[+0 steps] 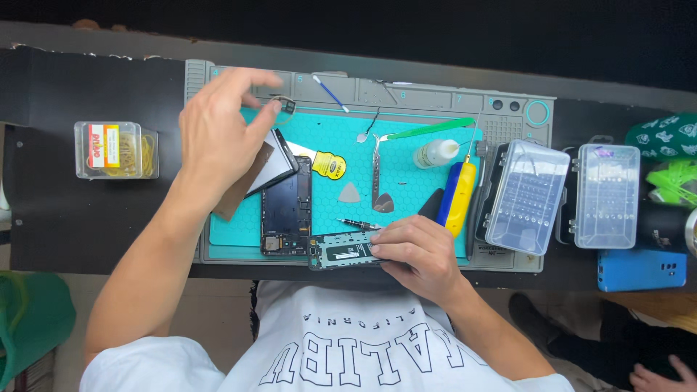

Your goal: The person disassembles a smartphone by prying open the back cover and separating the screen assembly. They then use a screwdriver and tweezers to remove screws and disconnect internal components. The person handles the battery, motherboard, and display assembly during the process.

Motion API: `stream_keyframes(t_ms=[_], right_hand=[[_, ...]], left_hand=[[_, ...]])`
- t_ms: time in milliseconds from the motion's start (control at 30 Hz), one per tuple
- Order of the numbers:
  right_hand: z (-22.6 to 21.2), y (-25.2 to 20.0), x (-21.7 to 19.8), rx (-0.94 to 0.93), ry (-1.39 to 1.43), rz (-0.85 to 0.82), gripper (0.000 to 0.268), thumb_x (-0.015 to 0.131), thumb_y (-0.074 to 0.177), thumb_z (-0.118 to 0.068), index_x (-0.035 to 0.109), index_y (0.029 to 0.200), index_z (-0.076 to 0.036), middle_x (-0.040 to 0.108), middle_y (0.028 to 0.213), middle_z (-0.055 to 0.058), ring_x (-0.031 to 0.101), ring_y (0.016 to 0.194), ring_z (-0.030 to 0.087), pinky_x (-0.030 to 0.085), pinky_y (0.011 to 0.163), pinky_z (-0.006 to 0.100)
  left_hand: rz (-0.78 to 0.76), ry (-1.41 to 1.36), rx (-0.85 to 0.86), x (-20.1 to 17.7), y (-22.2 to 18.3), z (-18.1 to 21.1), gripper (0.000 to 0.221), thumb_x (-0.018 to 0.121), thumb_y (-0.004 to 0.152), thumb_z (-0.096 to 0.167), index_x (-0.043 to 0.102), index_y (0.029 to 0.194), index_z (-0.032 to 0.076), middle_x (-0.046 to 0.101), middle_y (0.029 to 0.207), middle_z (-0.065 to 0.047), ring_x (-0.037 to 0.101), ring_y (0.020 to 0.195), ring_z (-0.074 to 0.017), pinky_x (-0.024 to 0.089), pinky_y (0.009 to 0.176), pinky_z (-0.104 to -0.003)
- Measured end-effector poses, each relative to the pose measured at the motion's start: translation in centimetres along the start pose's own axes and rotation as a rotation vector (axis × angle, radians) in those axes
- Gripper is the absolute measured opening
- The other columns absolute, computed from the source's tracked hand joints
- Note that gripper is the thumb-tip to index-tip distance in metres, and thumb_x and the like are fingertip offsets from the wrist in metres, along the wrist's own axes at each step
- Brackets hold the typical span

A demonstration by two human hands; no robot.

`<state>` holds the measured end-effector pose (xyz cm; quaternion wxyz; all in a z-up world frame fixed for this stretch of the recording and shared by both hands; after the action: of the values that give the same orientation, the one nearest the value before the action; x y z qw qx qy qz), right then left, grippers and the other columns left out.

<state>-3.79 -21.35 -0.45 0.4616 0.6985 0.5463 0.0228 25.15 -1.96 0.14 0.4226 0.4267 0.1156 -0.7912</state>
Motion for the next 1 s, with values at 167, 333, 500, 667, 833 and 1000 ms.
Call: stream_keyframes(t_ms=[167,333,500,667,833,1000], right_hand=[[0.2,-0.4,0.2,0.027,0.019,-0.137,0.009,0.076,0.112,-0.015,0.077,0.119,-0.01,0.086,0.113,0.011,0.086,0.098,0.028,0.069,0.084,0.04],[0.3,-0.2,-0.5,0.194,0.195,0.007,0.018,0.083,0.104,0.0,0.073,0.117,-0.009,0.082,0.107,0.013,0.086,0.1,0.031,0.068,0.088,0.04],[0.5,1.7,-1.4,0.345,0.295,0.11,0.031,0.09,0.098,0.006,0.072,0.118,-0.009,0.081,0.106,0.011,0.086,0.102,0.028,0.07,0.092,0.038],[-0.9,5.5,-1.8,0.053,0.058,-0.069,0.012,0.078,0.11,-0.001,0.074,0.118,-0.008,0.083,0.115,0.014,0.086,0.104,0.035,0.067,0.094,0.044],[-0.2,5.5,-2.5,0.124,0.08,0.022,0.053,0.086,0.105,-0.033,0.055,0.142,-0.012,0.068,0.144,0.021,0.075,0.136,0.04,0.07,0.115,0.048],[0.4,4.5,-1.6,0.086,0.151,0.101,0.106,0.101,0.087,-0.048,0.034,0.164,-0.018,0.046,0.168,0.021,0.059,0.158,0.038,0.063,0.134,0.059]], left_hand=[[0.187,-0.049,0.258,-5.1,-2.1,5.2,0.027,0.071,0.122,0.014,0.075,0.142,-0.003,0.068,0.128,-0.019,0.065,0.119,-0.0391,0.049,0.099,-0.049],[-0.074,-0.3,0.296,-3.1,-7.6,8.3,0.038,0.063,0.117,0.039,0.076,0.135,0.008,0.084,0.139,-0.01,0.08,0.129,-0.0327,0.054,0.11,-0.047],[-0.147,-0.422,0.366,0.8,-11.5,10.2,0.044,0.068,0.111,0.056,0.076,0.133,0.018,0.087,0.131,0.002,0.082,0.109,-0.0214,0.049,0.089,-0.038],[0.129,-0.385,0.365,0.7,-12.1,9.7,0.019,0.062,0.12,0.014,0.08,0.124,0.019,0.091,0.126,-0.003,0.087,0.104,-0.0201,0.046,0.086,-0.037],[0.172,-0.784,0.006,4.0,-14.4,7.3,0.022,0.072,0.114,0.032,0.076,0.122,0.012,0.083,0.114,0.0,0.077,0.102,-0.0166,0.055,0.09,-0.033],[0.043,-1.457,-0.461,7.4,-14.6,6.7,0.055,0.086,0.102,0.029,0.06,0.144,0.004,0.08,0.121,-0.011,0.082,0.095,-0.0247,0.076,0.063,-0.042]])
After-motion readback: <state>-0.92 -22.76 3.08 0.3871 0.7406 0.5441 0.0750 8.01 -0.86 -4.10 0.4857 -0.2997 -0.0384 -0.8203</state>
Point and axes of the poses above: each hand's wrist, its own y-axis towards the middle knuckle, its own x-axis out of the palm, z = x × y, the point moved 6 cm from there along y, towards the middle knuckle
